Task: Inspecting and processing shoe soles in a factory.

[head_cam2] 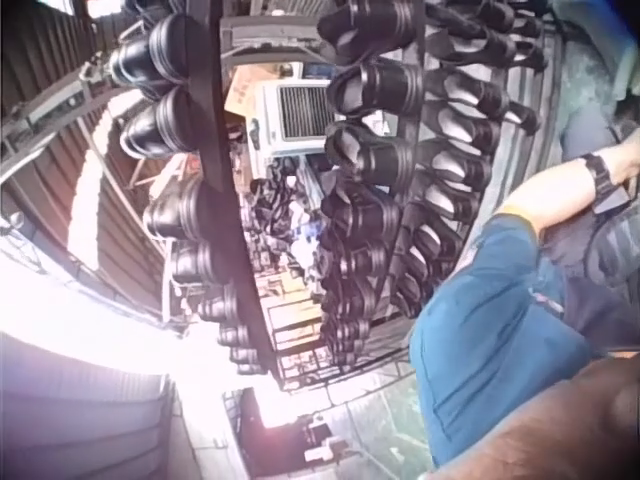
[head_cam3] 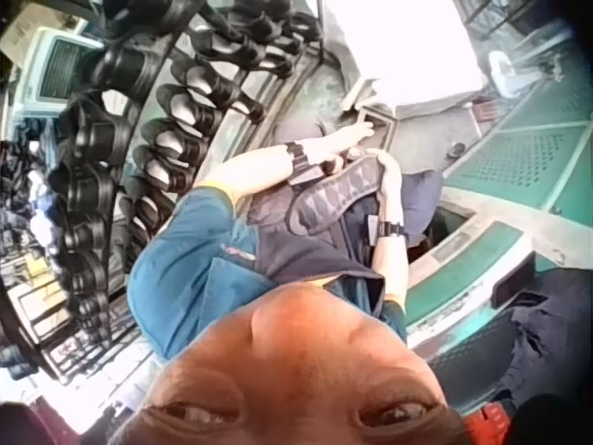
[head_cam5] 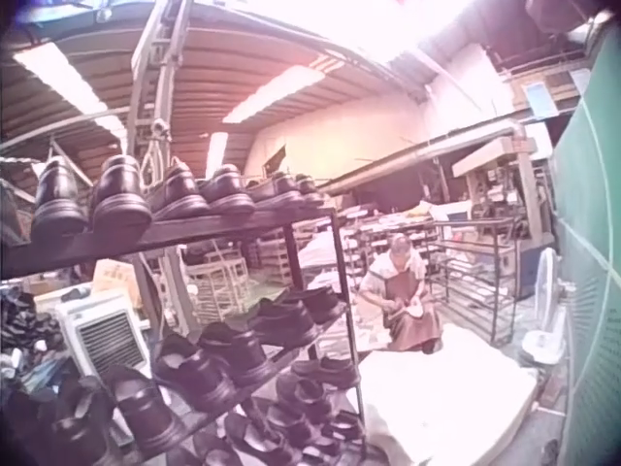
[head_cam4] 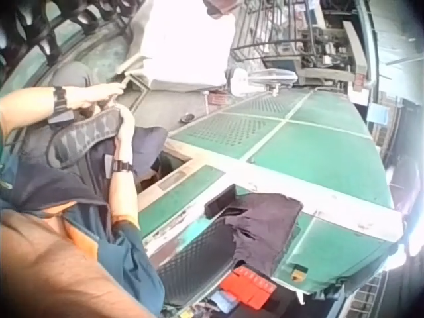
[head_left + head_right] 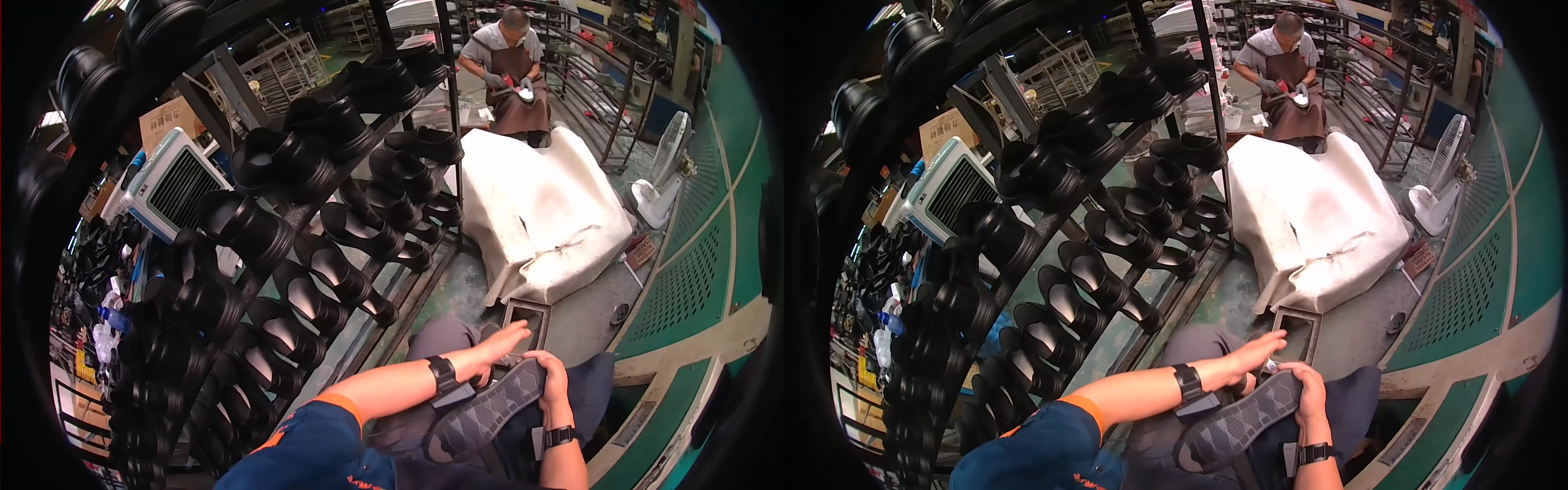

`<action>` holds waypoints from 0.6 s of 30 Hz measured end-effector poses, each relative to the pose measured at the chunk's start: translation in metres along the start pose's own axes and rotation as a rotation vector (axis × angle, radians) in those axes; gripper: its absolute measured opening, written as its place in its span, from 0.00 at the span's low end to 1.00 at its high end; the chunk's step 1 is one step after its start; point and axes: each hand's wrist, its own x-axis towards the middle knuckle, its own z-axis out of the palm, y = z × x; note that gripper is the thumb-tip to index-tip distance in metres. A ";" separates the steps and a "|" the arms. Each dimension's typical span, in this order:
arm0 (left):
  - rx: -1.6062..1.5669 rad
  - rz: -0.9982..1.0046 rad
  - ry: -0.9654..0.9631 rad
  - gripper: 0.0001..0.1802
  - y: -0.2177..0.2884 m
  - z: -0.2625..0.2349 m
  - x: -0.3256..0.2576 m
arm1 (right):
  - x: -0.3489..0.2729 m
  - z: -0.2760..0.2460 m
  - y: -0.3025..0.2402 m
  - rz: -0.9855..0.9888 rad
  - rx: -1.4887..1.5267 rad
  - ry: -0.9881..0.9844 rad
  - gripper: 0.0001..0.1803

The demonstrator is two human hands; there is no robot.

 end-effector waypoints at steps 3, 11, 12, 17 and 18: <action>-0.096 -0.123 -0.016 0.38 -0.013 0.016 0.009 | 0.006 -0.001 0.009 0.028 0.027 -0.054 0.20; -0.268 -0.180 -0.180 0.38 -0.019 0.023 0.011 | 0.004 0.002 0.009 -0.004 -0.020 -0.015 0.19; -0.284 -0.198 -0.169 0.35 -0.018 0.024 0.009 | 0.002 0.004 0.009 -0.054 -0.039 0.004 0.20; -0.272 -0.202 -0.146 0.24 -0.017 0.029 0.004 | -0.004 0.011 0.011 -0.065 0.025 0.054 0.20; -0.261 -0.191 -0.147 0.22 -0.017 0.029 0.001 | -0.006 0.013 0.012 -0.096 -0.019 0.080 0.20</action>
